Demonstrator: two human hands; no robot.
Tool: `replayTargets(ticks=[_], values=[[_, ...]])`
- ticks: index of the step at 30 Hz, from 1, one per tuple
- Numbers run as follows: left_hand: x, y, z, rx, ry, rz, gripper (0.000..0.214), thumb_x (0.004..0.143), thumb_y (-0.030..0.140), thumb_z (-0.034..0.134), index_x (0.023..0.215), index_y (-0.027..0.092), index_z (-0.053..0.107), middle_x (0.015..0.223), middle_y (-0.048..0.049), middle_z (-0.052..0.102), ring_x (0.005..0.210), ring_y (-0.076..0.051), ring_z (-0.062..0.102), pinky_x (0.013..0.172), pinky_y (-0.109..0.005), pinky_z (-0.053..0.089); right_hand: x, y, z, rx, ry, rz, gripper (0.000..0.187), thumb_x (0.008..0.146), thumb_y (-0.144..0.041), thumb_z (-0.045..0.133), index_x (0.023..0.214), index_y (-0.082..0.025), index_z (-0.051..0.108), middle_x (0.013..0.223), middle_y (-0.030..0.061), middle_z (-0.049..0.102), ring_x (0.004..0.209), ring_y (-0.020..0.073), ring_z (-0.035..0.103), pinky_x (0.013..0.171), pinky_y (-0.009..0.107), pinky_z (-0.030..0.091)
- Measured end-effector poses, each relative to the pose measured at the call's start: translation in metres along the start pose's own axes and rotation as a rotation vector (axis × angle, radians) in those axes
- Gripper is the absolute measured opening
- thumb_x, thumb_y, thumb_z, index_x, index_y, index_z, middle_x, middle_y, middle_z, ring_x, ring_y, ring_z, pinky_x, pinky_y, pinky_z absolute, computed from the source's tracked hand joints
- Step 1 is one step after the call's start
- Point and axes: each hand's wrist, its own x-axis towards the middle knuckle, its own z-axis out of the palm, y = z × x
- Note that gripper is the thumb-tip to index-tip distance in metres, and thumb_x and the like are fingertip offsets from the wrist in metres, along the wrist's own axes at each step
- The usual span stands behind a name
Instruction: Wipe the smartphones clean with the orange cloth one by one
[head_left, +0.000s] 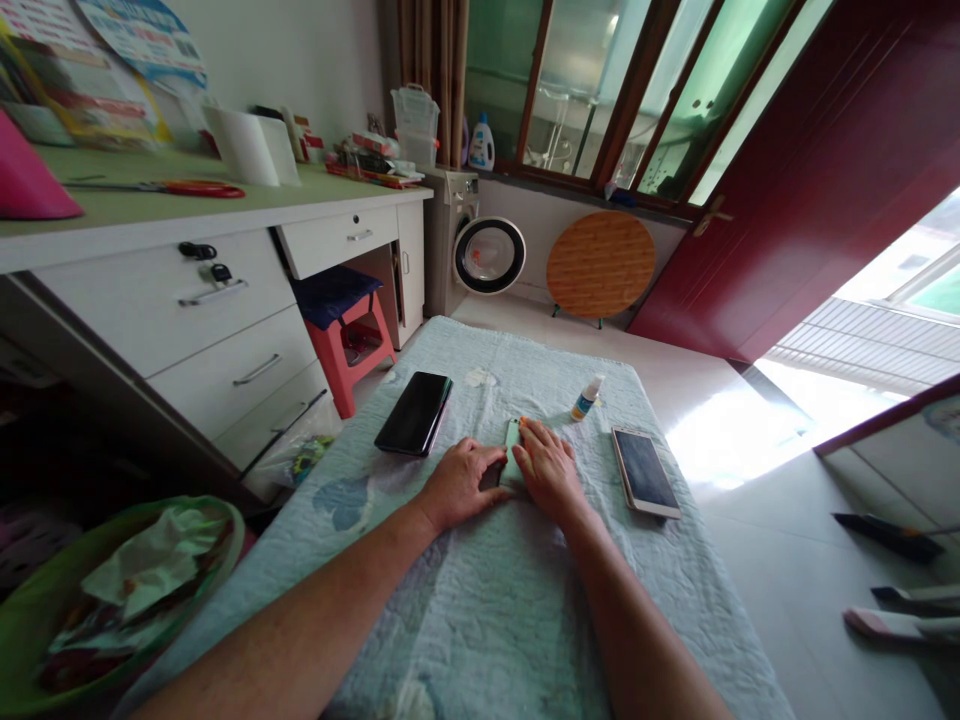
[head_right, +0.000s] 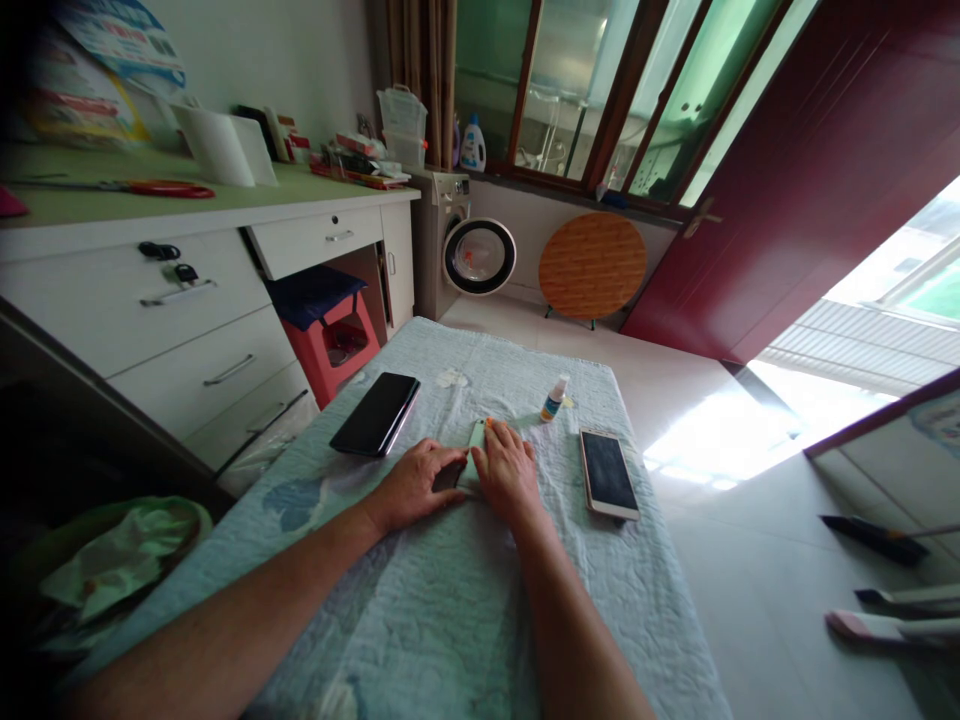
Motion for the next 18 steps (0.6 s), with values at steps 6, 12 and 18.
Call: replayTargets(ticks=[6,12,18], values=[[0.0,-0.002,0.001,-0.022,-0.008,0.003,0.046,0.076,0.048,0.072,0.115,0.025,0.062,0.11,-0.0037,0.067,0.101,-0.026,0.055,0.089,-0.037,0.042,0.001,0.014,0.003,0.061,0.056,0.071,0.045,0.09,-0.02,0.044,0.134,-0.017,0.053,0.141,0.011,0.049,0.128,0.0235,0.044,0.106,0.037,0.032],[0.0,-0.003,0.001,-0.035,0.005,0.015,0.048,0.076,0.052,0.07,0.114,0.025,0.062,0.108,-0.0038,0.068,0.101,-0.026,0.054,0.087,-0.035,0.042,-0.005,0.01,-0.003,0.073,0.072,0.026,0.034,0.09,-0.015,0.042,0.117,-0.016,0.063,0.125,0.0098,0.059,0.112,0.018,0.054,0.097,0.027,0.04],[-0.001,-0.003,0.001,-0.061,0.001,0.035,0.053,0.078,0.061,0.064,0.116,0.024,0.062,0.109,-0.0044,0.068,0.1,-0.027,0.055,0.086,-0.036,0.042,-0.018,-0.005,-0.016,0.027,0.002,0.026,0.027,0.092,-0.014,0.039,0.098,-0.017,0.065,0.104,0.0086,0.06,0.094,0.015,0.058,0.084,0.023,0.042]])
